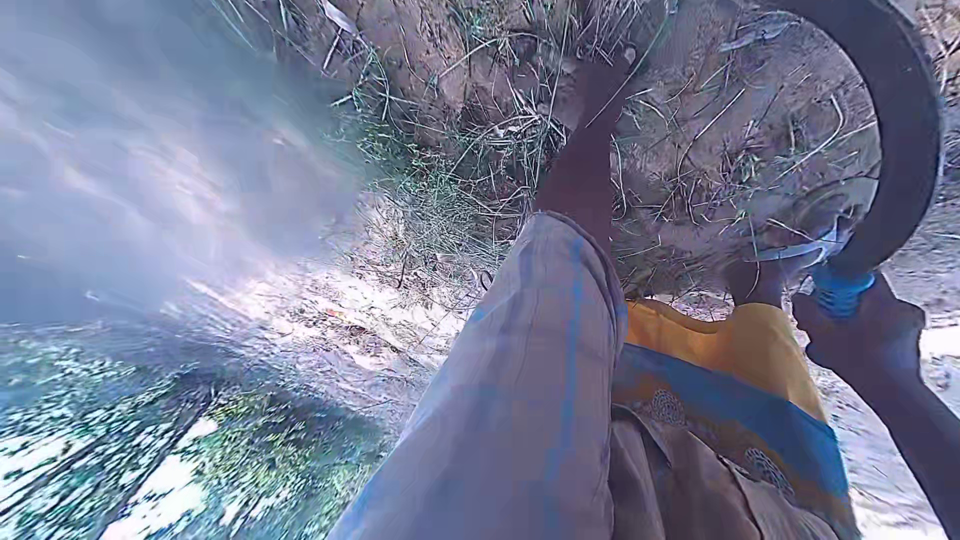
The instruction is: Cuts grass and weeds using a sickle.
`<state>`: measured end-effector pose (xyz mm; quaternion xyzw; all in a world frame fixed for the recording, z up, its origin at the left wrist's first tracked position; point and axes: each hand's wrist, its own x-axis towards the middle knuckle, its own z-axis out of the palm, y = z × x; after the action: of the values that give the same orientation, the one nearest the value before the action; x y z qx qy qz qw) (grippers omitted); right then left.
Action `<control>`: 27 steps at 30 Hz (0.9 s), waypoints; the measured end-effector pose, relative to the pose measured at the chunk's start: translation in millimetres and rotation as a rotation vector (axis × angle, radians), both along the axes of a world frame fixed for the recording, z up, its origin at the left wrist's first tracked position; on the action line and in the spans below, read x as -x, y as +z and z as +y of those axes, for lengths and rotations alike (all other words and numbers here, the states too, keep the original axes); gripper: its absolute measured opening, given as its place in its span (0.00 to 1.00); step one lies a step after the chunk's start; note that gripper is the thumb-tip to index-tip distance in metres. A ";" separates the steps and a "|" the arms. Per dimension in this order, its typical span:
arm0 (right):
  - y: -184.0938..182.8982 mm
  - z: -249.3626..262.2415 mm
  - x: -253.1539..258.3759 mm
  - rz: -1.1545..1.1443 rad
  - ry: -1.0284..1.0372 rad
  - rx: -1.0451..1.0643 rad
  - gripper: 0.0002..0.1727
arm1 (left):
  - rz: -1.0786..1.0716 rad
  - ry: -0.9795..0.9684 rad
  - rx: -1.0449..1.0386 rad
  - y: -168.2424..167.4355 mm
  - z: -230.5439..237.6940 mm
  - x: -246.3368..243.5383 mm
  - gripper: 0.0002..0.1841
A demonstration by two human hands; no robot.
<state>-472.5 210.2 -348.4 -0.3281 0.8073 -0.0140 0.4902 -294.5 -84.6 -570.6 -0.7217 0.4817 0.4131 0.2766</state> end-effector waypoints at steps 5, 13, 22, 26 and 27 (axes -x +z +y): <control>6.6 -3.2 -0.2 0.001 0.016 0.052 0.28 | 0.021 -0.035 -0.107 12.2 24.0 -29.9 0.28; -11.4 -37.7 -12.6 -0.055 -0.013 0.068 0.28 | 0.083 -0.214 -0.192 18.3 16.5 -39.2 0.29; -70.6 -103.0 -47.6 -0.403 -0.038 -0.126 0.22 | 0.174 -0.249 -0.122 65.3 -29.1 -83.1 0.24; -96.5 -120.0 -69.2 -0.381 -0.030 -0.357 0.24 | 0.105 -0.137 -0.110 62.8 -18.5 -78.7 0.22; -88.2 -101.5 -66.9 -0.354 0.000 -0.380 0.25 | 0.092 -0.128 -0.129 65.9 -7.8 -80.1 0.23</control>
<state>-405.6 108.6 -436.6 -0.2228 0.6970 0.0806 0.6768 -214.4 -92.4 -504.7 -0.6503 0.5115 0.4574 0.3261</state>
